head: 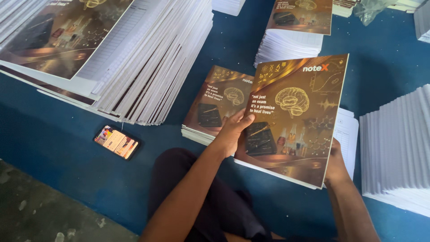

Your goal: The person sits on the floor and assembles notebooks by inserting loose lined paper into printed covers. They pick up a cover, open it, insert a stack of paper, close the cover, and place the finished notebook onto a growing stack.

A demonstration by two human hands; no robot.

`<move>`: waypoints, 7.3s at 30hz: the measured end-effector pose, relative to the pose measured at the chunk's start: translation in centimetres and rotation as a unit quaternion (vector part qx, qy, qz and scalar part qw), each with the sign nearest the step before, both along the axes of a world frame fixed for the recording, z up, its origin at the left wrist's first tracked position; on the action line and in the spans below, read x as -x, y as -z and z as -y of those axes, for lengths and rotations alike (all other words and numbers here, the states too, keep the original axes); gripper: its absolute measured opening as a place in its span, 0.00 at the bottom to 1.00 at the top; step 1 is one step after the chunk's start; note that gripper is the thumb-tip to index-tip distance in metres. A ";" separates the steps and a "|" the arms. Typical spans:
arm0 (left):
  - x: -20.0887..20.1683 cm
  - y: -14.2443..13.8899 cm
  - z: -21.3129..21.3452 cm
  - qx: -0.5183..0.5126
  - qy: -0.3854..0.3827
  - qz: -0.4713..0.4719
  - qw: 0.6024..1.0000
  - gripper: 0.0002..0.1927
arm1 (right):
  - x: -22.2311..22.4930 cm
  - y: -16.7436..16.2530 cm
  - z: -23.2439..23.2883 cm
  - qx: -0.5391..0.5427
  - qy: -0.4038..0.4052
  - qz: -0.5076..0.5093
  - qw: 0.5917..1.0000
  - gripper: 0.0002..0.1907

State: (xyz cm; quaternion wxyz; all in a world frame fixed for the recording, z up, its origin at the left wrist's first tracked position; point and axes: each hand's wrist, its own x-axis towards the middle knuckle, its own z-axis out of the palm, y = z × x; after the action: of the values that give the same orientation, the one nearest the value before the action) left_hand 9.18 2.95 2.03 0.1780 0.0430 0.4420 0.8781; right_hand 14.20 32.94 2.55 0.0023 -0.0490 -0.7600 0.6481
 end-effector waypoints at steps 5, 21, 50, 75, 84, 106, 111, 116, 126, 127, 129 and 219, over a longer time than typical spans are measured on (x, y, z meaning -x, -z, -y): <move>-0.2 0.2 0.0 0.007 0.023 -0.006 1.000 0.23 | -0.3 -0.5 0.6 0.250 0.118 0.117 0.954 0.16; 0.2 -0.2 0.0 -0.018 -0.025 0.016 0.999 0.19 | 0.4 -0.4 1.2 0.122 0.043 0.063 0.990 0.25; 2.9 -0.5 1.0 0.041 -0.118 -0.045 0.991 0.19 | -0.6 -6.4 7.2 0.114 0.019 0.146 0.983 0.22; 7.4 -0.5 2.5 0.009 -0.085 0.085 0.993 0.28 | 35.7 -12.9 -5.2 0.162 -0.029 0.004 0.986 0.12; 8.7 1.7 2.3 -0.052 -0.060 0.119 0.990 0.28 | 44.5 -9.1 -5.5 0.205 -0.027 0.035 0.978 0.13; 8.8 1.8 2.2 -0.013 -0.041 0.121 0.992 0.30 | 42.1 -8.7 -1.2 -0.459 0.112 0.159 0.867 0.26; 8.7 1.7 2.2 -0.020 -0.036 0.117 0.992 0.29 | 41.3 -7.9 0.0 -0.511 0.159 0.145 0.832 0.34; 8.6 1.7 2.4 -0.014 -0.033 0.105 0.994 0.29 | 40.9 -7.0 -0.7 -0.511 0.151 0.150 0.833 0.40; 7.6 1.5 1.9 0.027 -0.040 0.082 0.995 0.30 | 34.0 -8.3 -4.4 -0.508 0.153 -0.052 0.846 0.44; 7.5 1.3 1.8 0.033 -0.036 0.084 0.995 0.31 | 32.7 -8.6 -4.7 -0.510 0.148 -0.050 0.846 0.43; 7.2 0.8 1.5 0.045 -0.029 0.089 0.995 0.32 | 29.6 -8.8 -4.9 -0.520 0.140 -0.063 0.840 0.42; 0.9 2.3 -10.6 0.542 -0.165 -0.178 0.805 0.12 | -6.8 -1.9 -10.3 -0.305 0.236 0.092 0.918 0.19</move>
State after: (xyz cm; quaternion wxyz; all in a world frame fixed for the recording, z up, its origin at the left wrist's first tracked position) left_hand 8.27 13.58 -0.23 -0.0571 0.0217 0.8701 0.4891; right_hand 21.00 43.29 4.46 0.1002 -0.2827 -0.8842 0.3580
